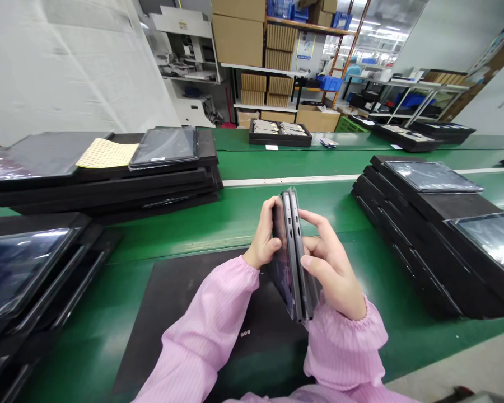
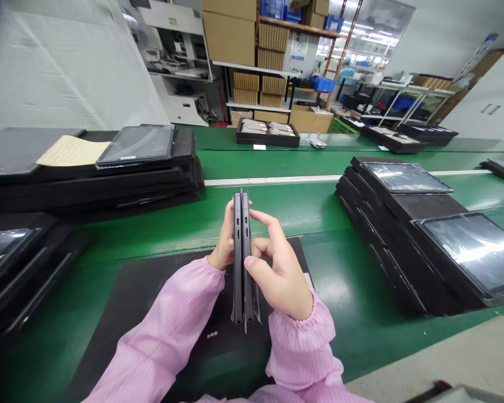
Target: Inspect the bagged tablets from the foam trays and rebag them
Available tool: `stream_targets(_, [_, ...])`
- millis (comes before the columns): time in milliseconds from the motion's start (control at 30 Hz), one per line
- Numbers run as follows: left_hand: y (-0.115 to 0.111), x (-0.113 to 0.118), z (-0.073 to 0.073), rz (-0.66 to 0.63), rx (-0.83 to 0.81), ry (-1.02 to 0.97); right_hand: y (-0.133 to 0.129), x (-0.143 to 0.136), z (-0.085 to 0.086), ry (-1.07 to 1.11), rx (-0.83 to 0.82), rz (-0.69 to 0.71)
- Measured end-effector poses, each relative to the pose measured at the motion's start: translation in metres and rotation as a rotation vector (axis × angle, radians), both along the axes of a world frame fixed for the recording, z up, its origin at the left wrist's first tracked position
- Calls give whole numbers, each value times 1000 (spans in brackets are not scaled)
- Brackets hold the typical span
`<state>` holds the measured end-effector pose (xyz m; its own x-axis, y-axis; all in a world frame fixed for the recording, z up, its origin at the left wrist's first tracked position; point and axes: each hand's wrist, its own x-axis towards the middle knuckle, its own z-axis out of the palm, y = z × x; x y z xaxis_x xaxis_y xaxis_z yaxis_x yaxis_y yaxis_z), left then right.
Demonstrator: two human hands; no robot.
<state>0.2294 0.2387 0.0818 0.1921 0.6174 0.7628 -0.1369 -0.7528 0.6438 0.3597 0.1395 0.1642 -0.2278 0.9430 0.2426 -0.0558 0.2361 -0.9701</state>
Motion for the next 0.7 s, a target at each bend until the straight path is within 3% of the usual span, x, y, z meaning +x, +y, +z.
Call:
stream_targets(367, [2,2,-6,-12,25,25,0,2,-1,26,-57,-3])
stream_targets(700, [-1,2,-5,8,47,32,-1,5,5,-7,-4,1])
